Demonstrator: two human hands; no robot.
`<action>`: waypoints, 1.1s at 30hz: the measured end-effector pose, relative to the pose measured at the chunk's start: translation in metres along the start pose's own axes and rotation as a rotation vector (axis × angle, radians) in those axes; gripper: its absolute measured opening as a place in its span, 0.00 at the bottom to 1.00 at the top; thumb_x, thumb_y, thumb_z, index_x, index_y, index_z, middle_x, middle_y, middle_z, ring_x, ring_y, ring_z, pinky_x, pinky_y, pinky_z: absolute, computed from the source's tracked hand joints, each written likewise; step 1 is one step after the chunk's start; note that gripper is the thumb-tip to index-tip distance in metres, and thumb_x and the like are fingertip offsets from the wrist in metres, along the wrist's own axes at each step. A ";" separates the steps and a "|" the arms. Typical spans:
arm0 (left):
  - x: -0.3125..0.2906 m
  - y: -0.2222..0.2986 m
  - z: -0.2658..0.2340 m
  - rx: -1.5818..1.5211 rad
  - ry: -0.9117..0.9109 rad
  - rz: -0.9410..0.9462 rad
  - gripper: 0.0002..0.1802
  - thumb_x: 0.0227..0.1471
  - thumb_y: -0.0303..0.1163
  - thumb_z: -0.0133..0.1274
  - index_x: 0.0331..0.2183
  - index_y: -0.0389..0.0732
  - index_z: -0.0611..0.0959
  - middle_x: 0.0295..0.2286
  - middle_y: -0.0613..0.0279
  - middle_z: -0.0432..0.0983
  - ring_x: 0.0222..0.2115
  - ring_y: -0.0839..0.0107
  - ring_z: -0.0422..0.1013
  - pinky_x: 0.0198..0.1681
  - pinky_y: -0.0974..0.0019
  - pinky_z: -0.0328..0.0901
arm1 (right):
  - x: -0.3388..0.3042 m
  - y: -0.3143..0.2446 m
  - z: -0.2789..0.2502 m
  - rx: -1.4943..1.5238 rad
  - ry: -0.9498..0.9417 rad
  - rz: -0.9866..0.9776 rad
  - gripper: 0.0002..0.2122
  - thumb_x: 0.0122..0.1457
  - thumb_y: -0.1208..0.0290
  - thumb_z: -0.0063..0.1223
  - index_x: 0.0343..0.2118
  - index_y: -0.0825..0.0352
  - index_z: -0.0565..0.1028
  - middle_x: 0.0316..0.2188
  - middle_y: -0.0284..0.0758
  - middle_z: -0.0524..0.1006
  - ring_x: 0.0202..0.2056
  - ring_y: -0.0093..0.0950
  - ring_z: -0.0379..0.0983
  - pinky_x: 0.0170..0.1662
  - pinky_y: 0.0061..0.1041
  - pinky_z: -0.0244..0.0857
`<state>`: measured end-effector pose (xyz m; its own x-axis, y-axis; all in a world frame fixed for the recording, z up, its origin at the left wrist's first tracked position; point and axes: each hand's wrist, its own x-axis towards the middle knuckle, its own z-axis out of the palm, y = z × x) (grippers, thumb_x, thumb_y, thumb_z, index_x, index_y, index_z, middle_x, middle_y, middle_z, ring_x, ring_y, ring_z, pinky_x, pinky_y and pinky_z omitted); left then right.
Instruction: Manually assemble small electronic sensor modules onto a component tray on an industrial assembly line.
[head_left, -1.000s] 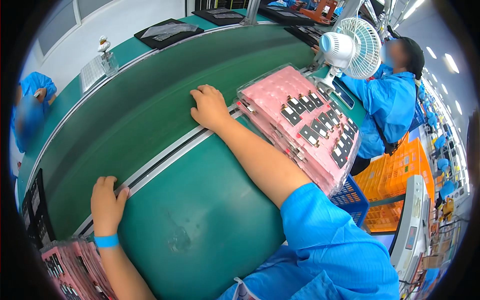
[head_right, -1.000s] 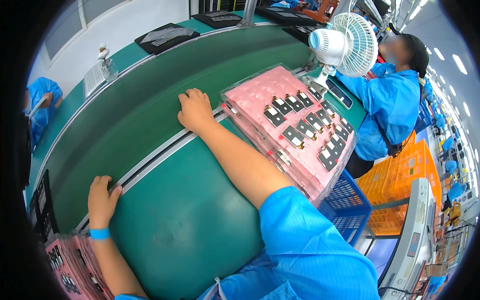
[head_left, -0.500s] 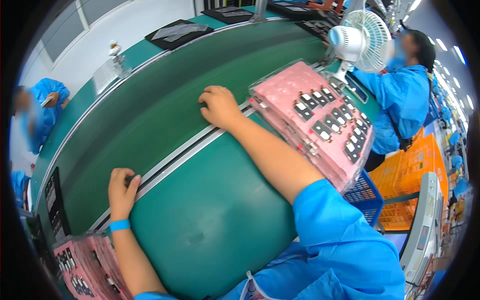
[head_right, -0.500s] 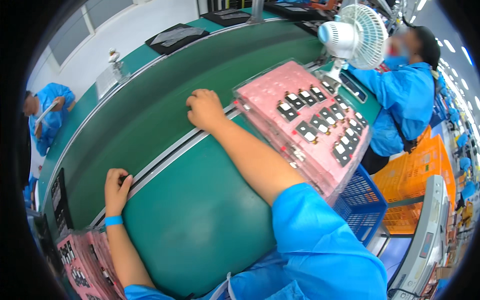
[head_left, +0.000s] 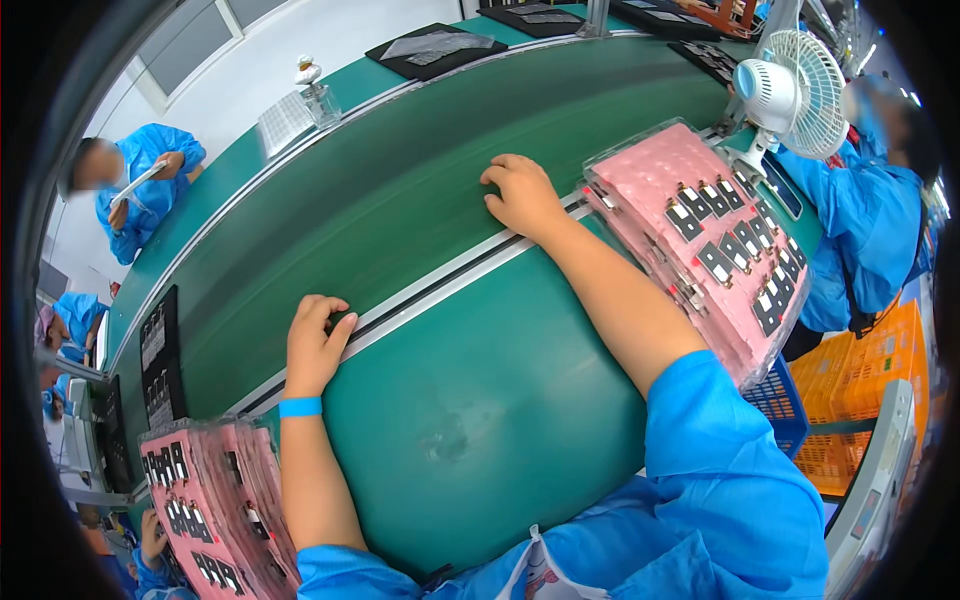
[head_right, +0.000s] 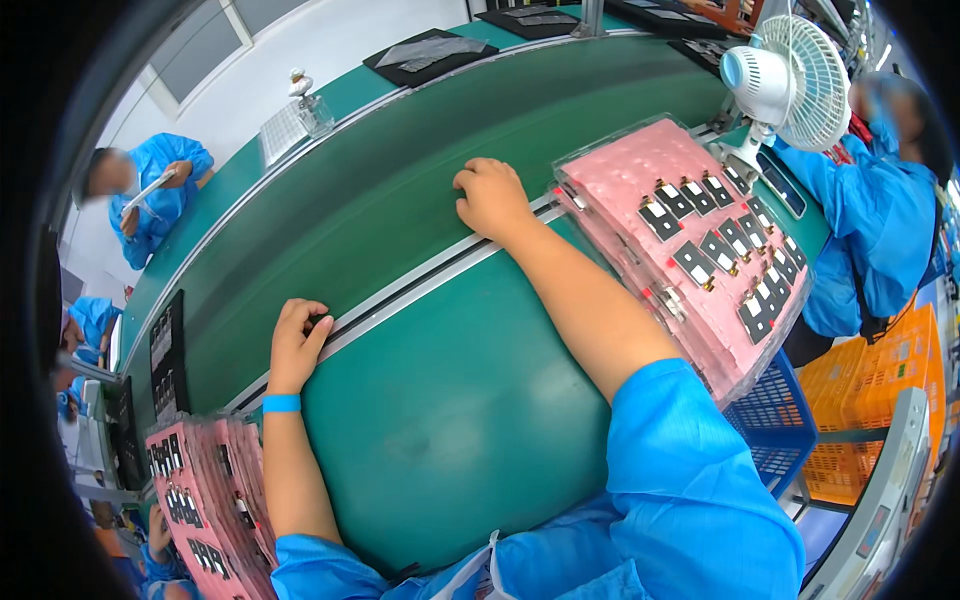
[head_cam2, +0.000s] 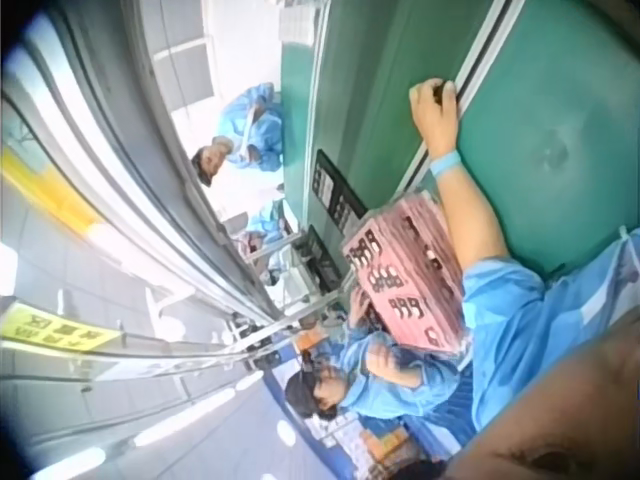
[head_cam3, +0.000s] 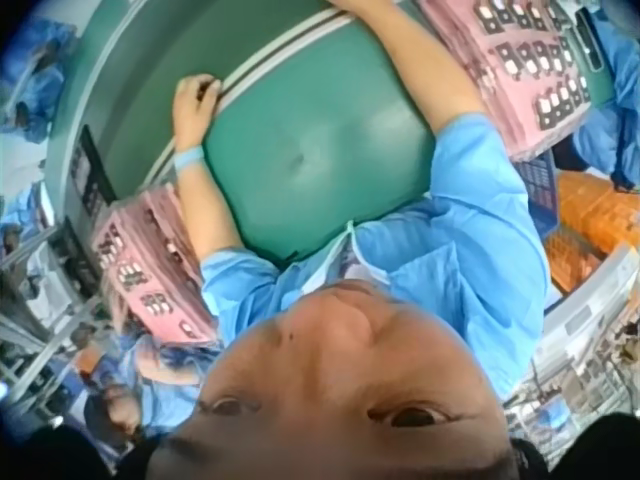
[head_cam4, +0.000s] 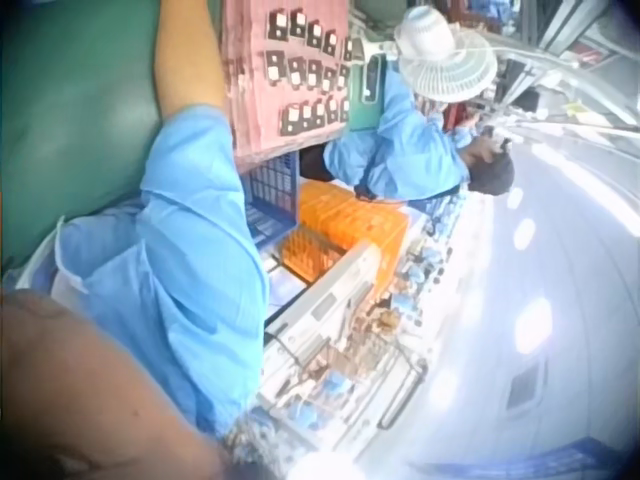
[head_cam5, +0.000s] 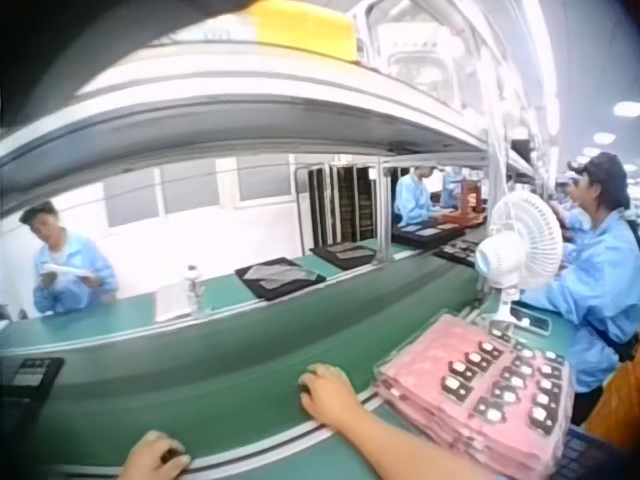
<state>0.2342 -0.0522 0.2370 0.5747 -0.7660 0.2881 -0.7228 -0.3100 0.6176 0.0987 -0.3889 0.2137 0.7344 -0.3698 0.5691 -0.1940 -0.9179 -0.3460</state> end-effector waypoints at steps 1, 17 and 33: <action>0.000 0.001 0.001 0.007 0.004 -0.003 0.10 0.48 0.29 0.58 0.33 0.36 0.78 0.33 0.58 0.70 0.27 0.67 0.66 0.30 0.66 0.63 | 0.000 0.000 -0.001 0.008 0.002 -0.004 0.11 0.46 0.73 0.56 0.34 0.67 0.77 0.44 0.45 0.73 0.50 0.43 0.67 0.54 0.38 0.61; -0.001 0.006 0.001 -0.024 -0.039 0.050 0.10 0.47 0.29 0.58 0.33 0.35 0.79 0.34 0.57 0.72 0.32 0.63 0.69 0.36 0.64 0.65 | -0.003 0.000 -0.004 0.021 -0.033 0.008 0.12 0.47 0.74 0.56 0.37 0.68 0.77 0.46 0.46 0.73 0.52 0.43 0.67 0.55 0.38 0.61; 0.000 0.010 0.006 -0.030 -0.071 0.078 0.10 0.48 0.27 0.57 0.33 0.34 0.79 0.36 0.56 0.72 0.34 0.62 0.71 0.34 0.66 0.67 | -0.006 -0.002 -0.001 0.032 -0.037 0.033 0.12 0.47 0.73 0.53 0.37 0.67 0.78 0.44 0.43 0.74 0.50 0.40 0.68 0.53 0.36 0.63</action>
<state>0.2252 -0.0588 0.2389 0.4878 -0.8254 0.2843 -0.7518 -0.2316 0.6174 0.0939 -0.3847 0.2115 0.7515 -0.3934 0.5296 -0.1981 -0.9002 -0.3877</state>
